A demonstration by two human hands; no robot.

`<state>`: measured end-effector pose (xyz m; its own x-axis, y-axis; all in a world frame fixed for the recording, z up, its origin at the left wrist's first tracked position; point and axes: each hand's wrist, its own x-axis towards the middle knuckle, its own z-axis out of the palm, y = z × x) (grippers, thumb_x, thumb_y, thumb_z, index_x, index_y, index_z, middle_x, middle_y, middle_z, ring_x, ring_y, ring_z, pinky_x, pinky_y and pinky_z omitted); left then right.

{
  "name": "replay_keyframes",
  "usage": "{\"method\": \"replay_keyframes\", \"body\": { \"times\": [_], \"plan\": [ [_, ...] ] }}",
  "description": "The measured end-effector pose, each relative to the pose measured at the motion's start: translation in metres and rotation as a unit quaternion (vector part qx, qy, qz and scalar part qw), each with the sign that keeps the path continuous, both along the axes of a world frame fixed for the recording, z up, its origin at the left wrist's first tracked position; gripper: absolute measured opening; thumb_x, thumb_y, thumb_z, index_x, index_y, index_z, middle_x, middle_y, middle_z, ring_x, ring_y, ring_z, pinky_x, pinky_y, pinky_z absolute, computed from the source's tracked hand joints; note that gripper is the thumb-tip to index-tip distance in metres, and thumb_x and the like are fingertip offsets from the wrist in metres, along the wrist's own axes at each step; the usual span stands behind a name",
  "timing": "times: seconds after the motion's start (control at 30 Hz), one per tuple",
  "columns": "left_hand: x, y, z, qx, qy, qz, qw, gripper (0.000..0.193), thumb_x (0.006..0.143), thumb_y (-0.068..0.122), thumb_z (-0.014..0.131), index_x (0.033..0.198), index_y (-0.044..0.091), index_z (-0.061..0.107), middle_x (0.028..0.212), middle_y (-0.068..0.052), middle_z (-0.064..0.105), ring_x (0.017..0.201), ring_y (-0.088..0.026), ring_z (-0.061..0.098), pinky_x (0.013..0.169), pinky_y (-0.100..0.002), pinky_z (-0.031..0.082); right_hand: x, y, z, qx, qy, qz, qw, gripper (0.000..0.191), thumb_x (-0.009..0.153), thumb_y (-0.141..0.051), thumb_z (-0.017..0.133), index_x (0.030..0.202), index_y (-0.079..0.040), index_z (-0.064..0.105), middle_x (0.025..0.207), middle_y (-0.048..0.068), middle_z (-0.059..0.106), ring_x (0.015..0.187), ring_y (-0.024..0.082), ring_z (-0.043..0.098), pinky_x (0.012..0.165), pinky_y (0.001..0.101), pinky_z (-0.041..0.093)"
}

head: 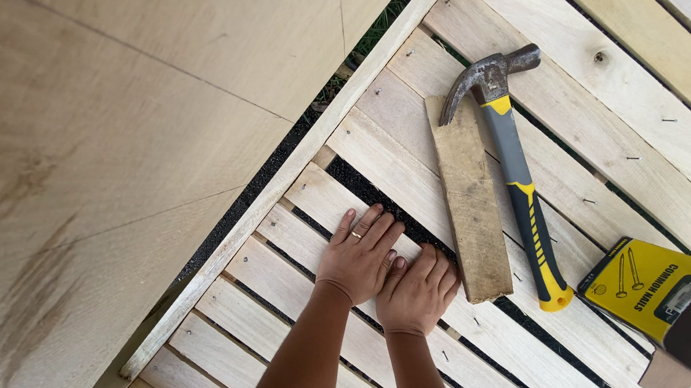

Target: The person hammers protruding nails flush into the slats of a wooden frame outdoors, using a scrap wood block at times to press or position slats. They take nails from a cardboard nail box, work across different slats, and reposition the frame while hammering.

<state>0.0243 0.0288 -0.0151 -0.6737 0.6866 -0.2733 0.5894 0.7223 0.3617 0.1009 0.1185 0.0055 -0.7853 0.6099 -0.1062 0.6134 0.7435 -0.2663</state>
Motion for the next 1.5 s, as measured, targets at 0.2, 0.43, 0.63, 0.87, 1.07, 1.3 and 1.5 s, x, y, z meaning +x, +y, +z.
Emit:
{"method": "replay_keyframes", "body": {
  "times": [0.2,0.43,0.63,0.87,1.07,1.3,1.5],
  "plan": [
    [0.0,0.001,0.0,-0.023,-0.011,-0.004,1.0,0.054,0.104,0.041,0.028,0.153,0.021,0.038,0.16,-0.002,0.032,0.152,-0.021,0.02,0.126,-0.049,0.007,0.004,-0.002,-0.001,-0.01,-0.006,0.002,1.0,0.05,0.099,-0.034,0.048,0.136,0.0,0.047,0.134,0.02,0.05,0.131,0.039,0.041,0.117,0.0567,0.021],
    [-0.002,0.001,0.008,-0.036,-0.023,-0.01,0.999,0.054,0.103,0.038,0.032,0.153,0.019,0.039,0.159,-0.003,0.034,0.152,-0.022,0.021,0.125,-0.049,0.009,0.001,0.002,0.01,0.003,0.014,0.01,1.0,0.047,0.098,-0.03,0.052,0.135,-0.001,0.05,0.134,0.019,0.053,0.128,0.038,0.046,0.116,0.0559,0.026],
    [-0.003,-0.001,0.013,0.007,0.001,0.001,1.0,0.054,0.099,0.033,0.04,0.15,0.018,0.044,0.156,-0.003,0.039,0.15,-0.022,0.026,0.125,-0.049,0.012,0.002,0.015,0.064,-0.175,0.178,0.078,0.965,0.034,0.098,-0.006,0.06,0.131,-0.003,0.062,0.135,0.016,0.061,0.124,0.03,0.06,0.104,0.0394,0.051],
    [0.001,0.0,0.011,0.023,0.032,0.01,0.999,0.049,0.103,0.034,0.038,0.149,0.019,0.045,0.154,-0.003,0.041,0.149,-0.022,0.029,0.126,-0.05,0.016,-0.078,0.121,0.055,0.07,0.176,0.048,0.981,0.041,0.093,-0.007,0.07,0.131,0.001,0.061,0.129,0.022,0.058,0.115,0.04,0.052,0.097,0.0495,0.045],
    [0.0,-0.001,0.007,0.013,0.026,0.007,1.0,0.049,0.104,0.036,0.036,0.149,0.019,0.044,0.155,-0.003,0.041,0.149,-0.022,0.029,0.125,-0.049,0.015,-0.095,0.17,0.044,0.004,0.028,0.018,0.999,0.037,0.102,-0.03,0.069,0.118,0.003,0.061,0.114,0.023,0.062,0.107,0.042,0.057,0.085,0.0529,0.05],
    [-0.004,-0.001,0.006,0.017,0.035,0.002,0.999,0.05,0.102,0.034,0.036,0.15,0.019,0.043,0.155,-0.003,0.039,0.15,-0.023,0.027,0.125,-0.049,0.012,-0.052,0.12,0.103,-0.13,0.057,-0.014,0.99,0.038,0.114,-0.034,0.047,0.108,0.0,0.063,0.081,0.015,0.065,0.068,0.031,0.063,0.066,0.0445,0.049],
    [-0.008,-0.002,0.004,-0.028,0.019,-0.023,0.999,0.053,0.101,0.036,0.039,0.149,0.015,0.043,0.157,-0.005,0.04,0.152,-0.024,0.026,0.126,-0.049,0.01,-0.001,0.026,0.105,-0.527,0.018,-0.088,0.845,0.034,0.099,-0.036,0.057,0.097,-0.003,0.064,0.061,0.002,0.055,0.05,0.01,0.049,0.044,0.0305,0.041]
  ]
}}
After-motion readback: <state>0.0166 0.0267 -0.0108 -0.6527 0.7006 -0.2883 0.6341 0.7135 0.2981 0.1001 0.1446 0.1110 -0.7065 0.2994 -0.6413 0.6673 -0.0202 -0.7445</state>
